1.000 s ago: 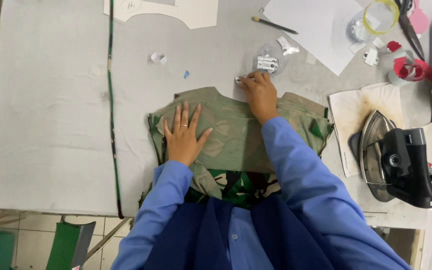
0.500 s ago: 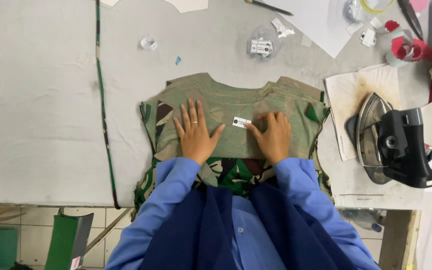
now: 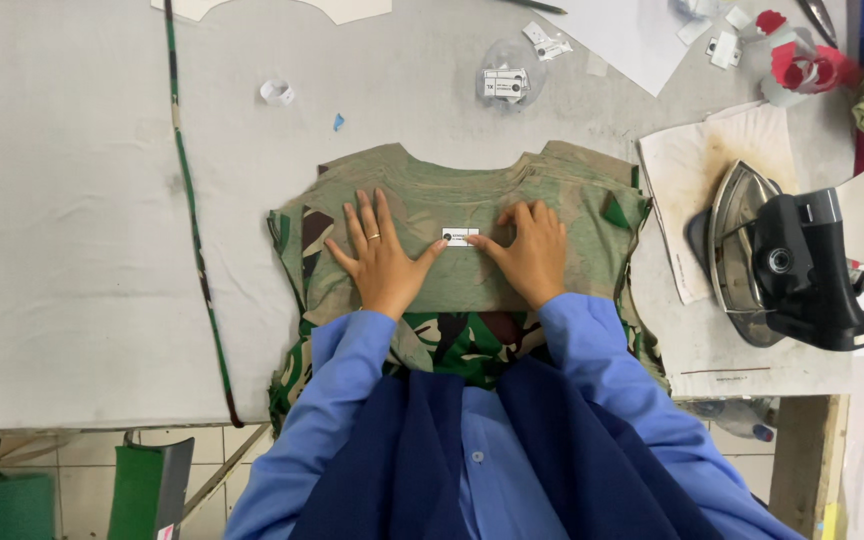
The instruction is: The person irons a camouflage-patterned shirt on a table. They repeatedly place small white labels on the shirt and press them with an iron. The person also folds the shirt and moves it to a different location.
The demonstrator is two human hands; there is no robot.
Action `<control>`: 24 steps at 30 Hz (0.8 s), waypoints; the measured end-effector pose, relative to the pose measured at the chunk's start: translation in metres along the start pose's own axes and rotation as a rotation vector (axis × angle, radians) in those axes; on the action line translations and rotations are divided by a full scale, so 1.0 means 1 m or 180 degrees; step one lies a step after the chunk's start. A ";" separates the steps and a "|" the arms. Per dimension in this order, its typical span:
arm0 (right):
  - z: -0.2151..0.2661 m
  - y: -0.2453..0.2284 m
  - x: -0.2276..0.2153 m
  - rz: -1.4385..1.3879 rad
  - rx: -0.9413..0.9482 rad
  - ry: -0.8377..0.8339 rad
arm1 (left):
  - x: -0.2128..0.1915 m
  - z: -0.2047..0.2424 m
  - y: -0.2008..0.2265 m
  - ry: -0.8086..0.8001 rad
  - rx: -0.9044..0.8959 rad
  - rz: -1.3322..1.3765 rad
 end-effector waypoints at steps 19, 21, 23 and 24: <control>-0.035 0.239 -0.214 0.1210 0.1352 -0.0140 | -0.023 -0.039 -0.109 0.1506 0.0013 0.0509; -0.038 0.223 -0.209 0.1173 0.1229 -0.0027 | -0.024 -0.039 -0.107 0.2024 0.0426 0.0721; -0.044 0.151 -0.200 0.1162 0.1030 -0.0243 | -0.027 -0.038 -0.108 0.2011 0.0355 0.0800; -0.045 0.116 -0.195 0.1154 0.0879 -0.0454 | -0.029 -0.037 -0.108 0.1967 0.0320 0.0882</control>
Point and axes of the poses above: each hand's wrist, its own z-axis away from the middle knuckle, its own x-axis out of the palm, y = z × x, the point moved 4 cm from there along -z, towards the middle knuckle, and after that the axes turned 11 degrees about y, right-handed, at the moved point
